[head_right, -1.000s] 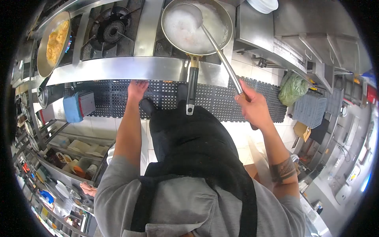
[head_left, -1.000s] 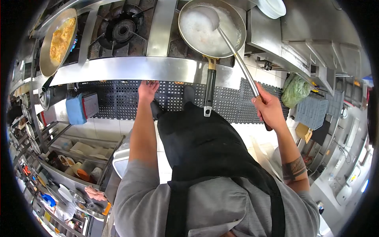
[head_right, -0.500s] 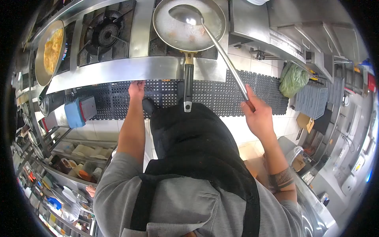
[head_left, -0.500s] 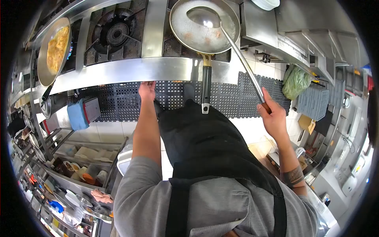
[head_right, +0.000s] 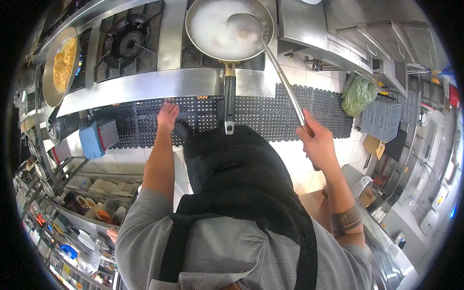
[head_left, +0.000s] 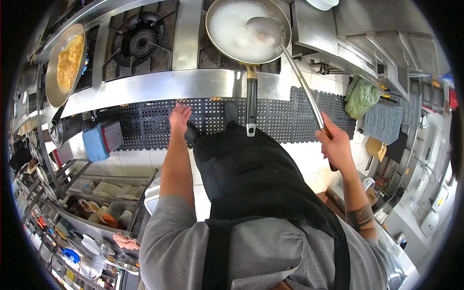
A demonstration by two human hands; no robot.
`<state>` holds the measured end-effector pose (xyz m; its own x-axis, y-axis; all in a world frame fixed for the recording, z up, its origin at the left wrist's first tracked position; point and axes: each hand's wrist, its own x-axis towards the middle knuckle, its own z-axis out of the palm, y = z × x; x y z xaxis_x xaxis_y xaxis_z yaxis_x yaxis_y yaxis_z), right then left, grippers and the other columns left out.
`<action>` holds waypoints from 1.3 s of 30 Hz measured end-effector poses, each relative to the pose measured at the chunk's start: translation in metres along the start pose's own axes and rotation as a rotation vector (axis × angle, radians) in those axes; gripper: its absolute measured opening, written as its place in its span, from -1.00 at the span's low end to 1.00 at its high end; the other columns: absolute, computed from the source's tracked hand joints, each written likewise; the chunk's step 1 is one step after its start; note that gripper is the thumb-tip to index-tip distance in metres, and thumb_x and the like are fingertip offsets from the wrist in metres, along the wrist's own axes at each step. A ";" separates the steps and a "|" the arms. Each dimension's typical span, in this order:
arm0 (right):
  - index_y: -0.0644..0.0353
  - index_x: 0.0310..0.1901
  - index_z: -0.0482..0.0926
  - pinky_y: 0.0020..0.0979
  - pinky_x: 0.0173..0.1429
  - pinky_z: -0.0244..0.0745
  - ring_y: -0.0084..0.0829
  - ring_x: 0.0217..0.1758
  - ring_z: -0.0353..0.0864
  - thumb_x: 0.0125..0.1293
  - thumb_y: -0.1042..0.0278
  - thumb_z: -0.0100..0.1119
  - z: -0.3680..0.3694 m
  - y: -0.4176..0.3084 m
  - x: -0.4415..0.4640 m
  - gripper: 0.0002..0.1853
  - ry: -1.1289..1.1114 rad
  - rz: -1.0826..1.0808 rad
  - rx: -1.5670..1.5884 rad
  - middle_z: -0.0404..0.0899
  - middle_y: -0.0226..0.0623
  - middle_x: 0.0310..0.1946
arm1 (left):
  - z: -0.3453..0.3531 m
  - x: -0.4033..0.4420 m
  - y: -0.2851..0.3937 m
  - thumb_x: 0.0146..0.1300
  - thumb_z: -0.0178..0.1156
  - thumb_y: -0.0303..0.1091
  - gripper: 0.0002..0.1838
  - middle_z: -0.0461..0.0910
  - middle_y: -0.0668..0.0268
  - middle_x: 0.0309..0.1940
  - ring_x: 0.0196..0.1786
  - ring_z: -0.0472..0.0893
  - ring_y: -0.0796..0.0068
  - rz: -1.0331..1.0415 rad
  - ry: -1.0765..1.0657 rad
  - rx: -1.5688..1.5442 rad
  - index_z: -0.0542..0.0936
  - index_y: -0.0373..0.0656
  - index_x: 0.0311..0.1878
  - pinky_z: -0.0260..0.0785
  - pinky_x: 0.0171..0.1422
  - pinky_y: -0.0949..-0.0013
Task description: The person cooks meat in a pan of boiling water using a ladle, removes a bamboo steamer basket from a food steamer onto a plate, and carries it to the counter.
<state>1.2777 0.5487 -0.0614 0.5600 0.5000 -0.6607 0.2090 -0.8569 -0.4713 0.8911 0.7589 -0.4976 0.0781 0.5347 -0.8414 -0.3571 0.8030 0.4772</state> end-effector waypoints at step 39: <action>0.17 0.48 0.34 -0.48 0.00 0.50 -0.52 -0.31 0.55 0.36 0.47 0.27 0.059 -0.008 -0.065 -0.35 0.038 -0.218 -0.213 0.54 -0.24 -0.43 | 0.024 0.024 0.038 0.40 0.21 -0.42 -0.82 0.63 0.23 -0.26 -0.23 0.65 0.43 0.240 -0.147 0.339 0.56 -0.35 -0.07 0.64 -0.05 0.35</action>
<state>1.1920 0.5306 -0.0495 0.5127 0.6730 -0.5331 0.4883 -0.7393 -0.4637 0.9014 0.8083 -0.4936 0.1707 0.7290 -0.6629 -0.0579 0.6791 0.7318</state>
